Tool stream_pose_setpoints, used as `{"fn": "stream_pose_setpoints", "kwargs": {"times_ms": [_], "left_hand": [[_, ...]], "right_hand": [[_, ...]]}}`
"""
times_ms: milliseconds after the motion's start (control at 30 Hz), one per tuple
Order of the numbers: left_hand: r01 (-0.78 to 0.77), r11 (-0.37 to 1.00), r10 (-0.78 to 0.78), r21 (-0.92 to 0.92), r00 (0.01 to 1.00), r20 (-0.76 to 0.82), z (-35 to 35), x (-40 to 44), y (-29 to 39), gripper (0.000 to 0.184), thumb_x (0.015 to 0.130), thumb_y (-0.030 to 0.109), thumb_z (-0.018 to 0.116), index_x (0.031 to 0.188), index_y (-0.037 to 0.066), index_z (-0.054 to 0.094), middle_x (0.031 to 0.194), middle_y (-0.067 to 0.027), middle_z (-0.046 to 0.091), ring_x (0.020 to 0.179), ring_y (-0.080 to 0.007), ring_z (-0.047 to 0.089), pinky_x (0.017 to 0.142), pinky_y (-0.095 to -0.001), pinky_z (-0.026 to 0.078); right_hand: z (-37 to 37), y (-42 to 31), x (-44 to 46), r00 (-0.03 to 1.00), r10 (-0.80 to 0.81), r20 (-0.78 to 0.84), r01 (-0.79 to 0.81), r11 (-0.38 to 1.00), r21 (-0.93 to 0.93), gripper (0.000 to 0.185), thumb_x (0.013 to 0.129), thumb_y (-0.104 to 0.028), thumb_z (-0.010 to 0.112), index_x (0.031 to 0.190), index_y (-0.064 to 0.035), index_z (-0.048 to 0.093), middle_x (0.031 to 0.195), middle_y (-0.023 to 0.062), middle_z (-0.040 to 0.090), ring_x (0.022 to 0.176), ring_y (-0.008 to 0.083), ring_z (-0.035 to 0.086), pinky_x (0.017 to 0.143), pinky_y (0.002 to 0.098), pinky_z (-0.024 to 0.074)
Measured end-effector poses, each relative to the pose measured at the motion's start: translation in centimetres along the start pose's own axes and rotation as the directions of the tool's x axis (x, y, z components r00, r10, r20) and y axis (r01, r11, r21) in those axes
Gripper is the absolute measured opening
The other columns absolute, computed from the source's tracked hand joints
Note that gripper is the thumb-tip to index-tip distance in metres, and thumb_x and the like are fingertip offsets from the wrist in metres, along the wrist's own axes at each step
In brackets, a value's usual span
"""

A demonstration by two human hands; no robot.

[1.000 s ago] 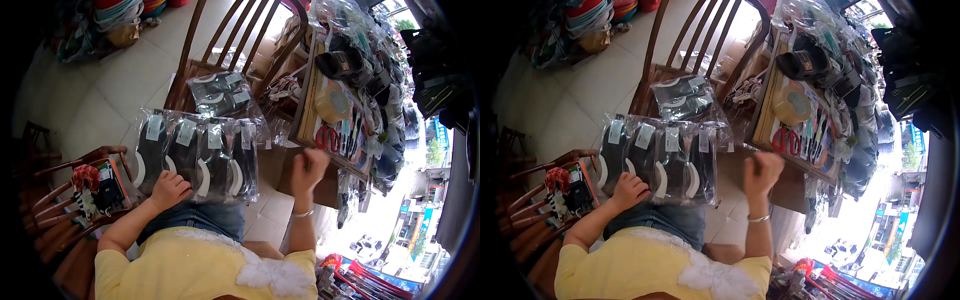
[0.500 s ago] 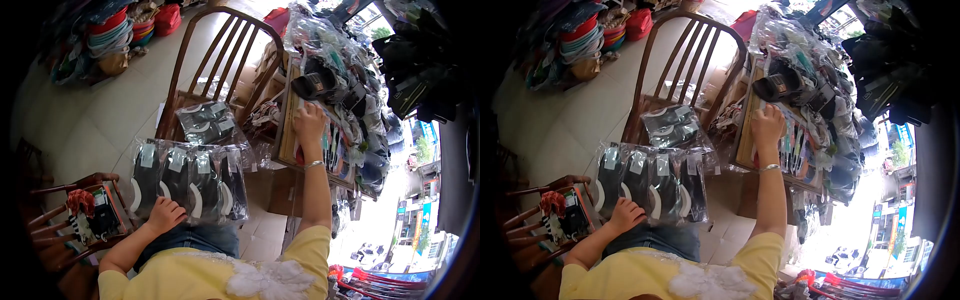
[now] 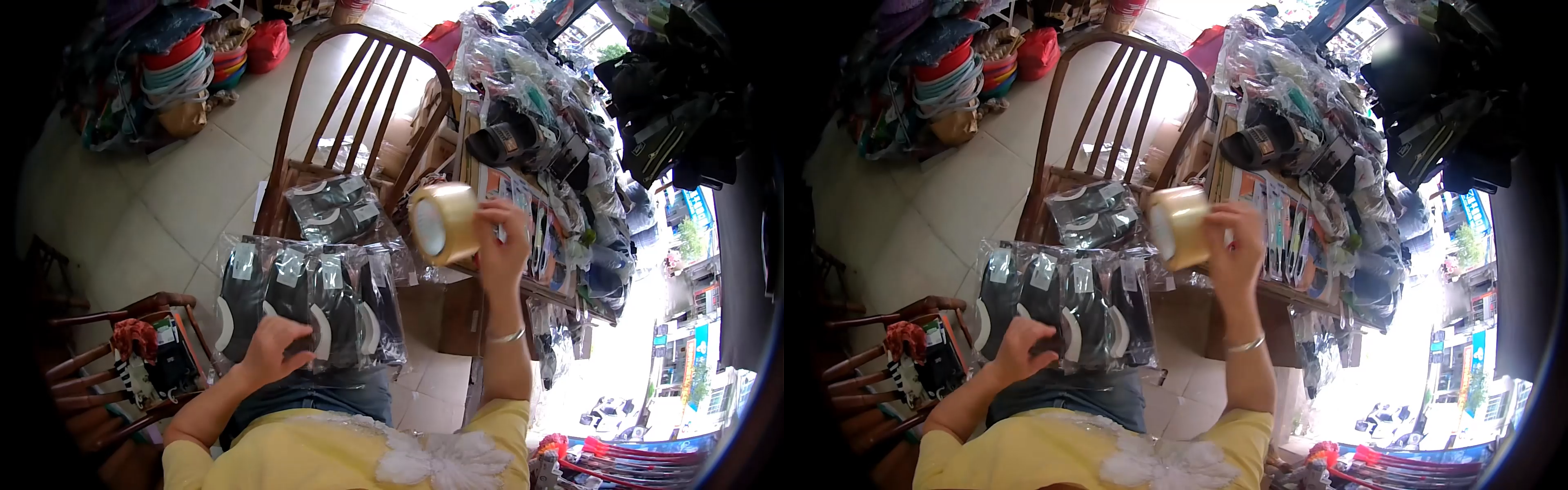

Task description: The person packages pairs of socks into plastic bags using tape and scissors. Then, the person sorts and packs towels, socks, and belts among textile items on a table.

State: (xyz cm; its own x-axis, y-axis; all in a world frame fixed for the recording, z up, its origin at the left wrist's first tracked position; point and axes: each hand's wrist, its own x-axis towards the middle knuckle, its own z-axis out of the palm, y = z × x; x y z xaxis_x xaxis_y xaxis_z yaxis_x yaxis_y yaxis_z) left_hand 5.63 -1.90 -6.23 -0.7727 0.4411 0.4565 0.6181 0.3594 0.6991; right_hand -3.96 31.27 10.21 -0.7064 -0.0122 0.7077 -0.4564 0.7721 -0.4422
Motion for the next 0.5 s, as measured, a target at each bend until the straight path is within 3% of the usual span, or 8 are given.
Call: {"fn": "stream_pose_setpoints", "kwargs": {"times_ms": [33,67,133,167,233,333,367,500], "left_hand": [[-0.027,0.999,0.026,-0.04,0.999,-0.02,-0.2,0.8,-0.2,0.056,0.068,0.024,0.08,0.115,0.005,0.056,0.099,-0.0111,0.061,0.09,-0.029,0.058,0.08,-0.0389,0.044],[-0.027,0.999,0.026,-0.038,1.0,-0.016,-0.2,1.6,0.1,0.056,0.068,0.024,0.08,0.115,0.005,0.056,0.099,-0.0111,0.061,0.09,-0.029,0.058,0.08,-0.0389,0.044],[0.032,0.956,-0.083,-0.29,0.983,-0.164,0.2,3.1,1.7,0.088,0.065,0.025,0.084,0.135,0.004,0.035,0.107,-0.013,0.059,0.096,-0.0263,0.058,0.085,-0.0373,0.044],[0.03,0.957,-0.079,-0.287,0.984,-0.161,0.2,3.2,2.3,0.088,0.065,0.025,0.084,0.135,0.004,0.035,0.107,-0.013,0.059,0.096,-0.0263,0.058,0.085,-0.0373,0.044],[0.094,0.923,-0.133,-0.374,0.988,-0.08,0.3,2.9,3.4,0.111,0.065,0.021,0.085,0.146,0.004,0.01,0.118,-0.0146,0.054,0.106,-0.0251,0.055,0.093,-0.0374,0.042],[0.231,0.785,-0.351,-0.574,0.93,-0.105,2.0,2.7,4.5,0.112,0.069,0.015,0.081,0.147,0.004,0.002,0.126,-0.016,0.048,0.113,-0.0263,0.052,0.097,-0.0384,0.041],[0.24,0.753,-0.402,-0.612,0.905,-0.14,2.4,2.7,4.6,0.102,0.074,0.004,0.074,0.147,0.007,0.003,0.13,-0.0157,0.044,0.117,-0.0258,0.049,0.098,-0.0374,0.041],[0.199,0.574,-0.459,-0.794,0.881,-0.111,2.1,3.5,3.3,0.092,0.079,-0.008,0.062,0.148,0.014,0.006,0.129,-0.0147,0.045,0.116,-0.0222,0.051,0.094,-0.0341,0.046]], "right_hand": [[1.0,-1.1,-1.4,0.999,0.049,0.024,-0.052,0.985,0.164,0.009,0.075,-0.001,0.068,0.082,-0.0024,0.062,0.093,0.0102,0.064,0.096,0.0272,0.058,0.088,0.0377,0.0438],[1.8,-3.2,-2.4,0.997,0.04,0.072,-0.056,0.967,0.249,0.012,0.072,0.0,0.068,0.081,-0.0027,0.062,0.092,0.0102,0.063,0.097,0.0286,0.058,0.089,0.0391,0.0439],[3.5,-6.3,-4.2,0.984,-0.045,0.172,-0.002,0.964,0.265,0.017,0.068,0.001,0.07,0.082,-0.0067,0.064,0.094,0.0073,0.064,0.1,0.0293,0.058,0.089,0.0399,0.0433],[4.7,-7.2,-5.6,0.979,-0.064,0.192,0.005,0.956,0.293,0.02,0.066,0.0,0.071,0.084,-0.0084,0.065,0.095,0.0054,0.063,0.101,0.0288,0.057,0.089,0.0404,0.0429],[6.5,-8.7,-7.6,0.966,-0.089,0.244,-0.012,0.923,0.384,0.023,0.066,-0.001,0.072,0.087,-0.0089,0.066,0.096,0.0046,0.063,0.104,0.0286,0.055,0.089,0.0401,0.042],[8.6,-10.3,-9.3,0.971,-0.12,0.207,0.053,0.952,0.303,0.02,0.066,0.0,0.072,0.083,-0.0079,0.066,0.093,0.0043,0.064,0.1,0.0279,0.058,0.085,0.039,0.0435],[9.1,-10.7,-9.8,0.971,-0.118,0.207,0.051,0.952,0.303,0.02,0.066,0.0,0.072,0.083,-0.0079,0.066,0.093,0.0043,0.064,0.1,0.0279,0.058,0.085,0.039,0.0435],[10.1,-10.8,-10.8,0.964,-0.193,0.185,0.126,0.938,0.322,0.023,0.064,-0.002,0.073,0.084,-0.0089,0.065,0.092,0.0032,0.063,0.097,0.026,0.059,0.084,0.0387,0.0419]]}}
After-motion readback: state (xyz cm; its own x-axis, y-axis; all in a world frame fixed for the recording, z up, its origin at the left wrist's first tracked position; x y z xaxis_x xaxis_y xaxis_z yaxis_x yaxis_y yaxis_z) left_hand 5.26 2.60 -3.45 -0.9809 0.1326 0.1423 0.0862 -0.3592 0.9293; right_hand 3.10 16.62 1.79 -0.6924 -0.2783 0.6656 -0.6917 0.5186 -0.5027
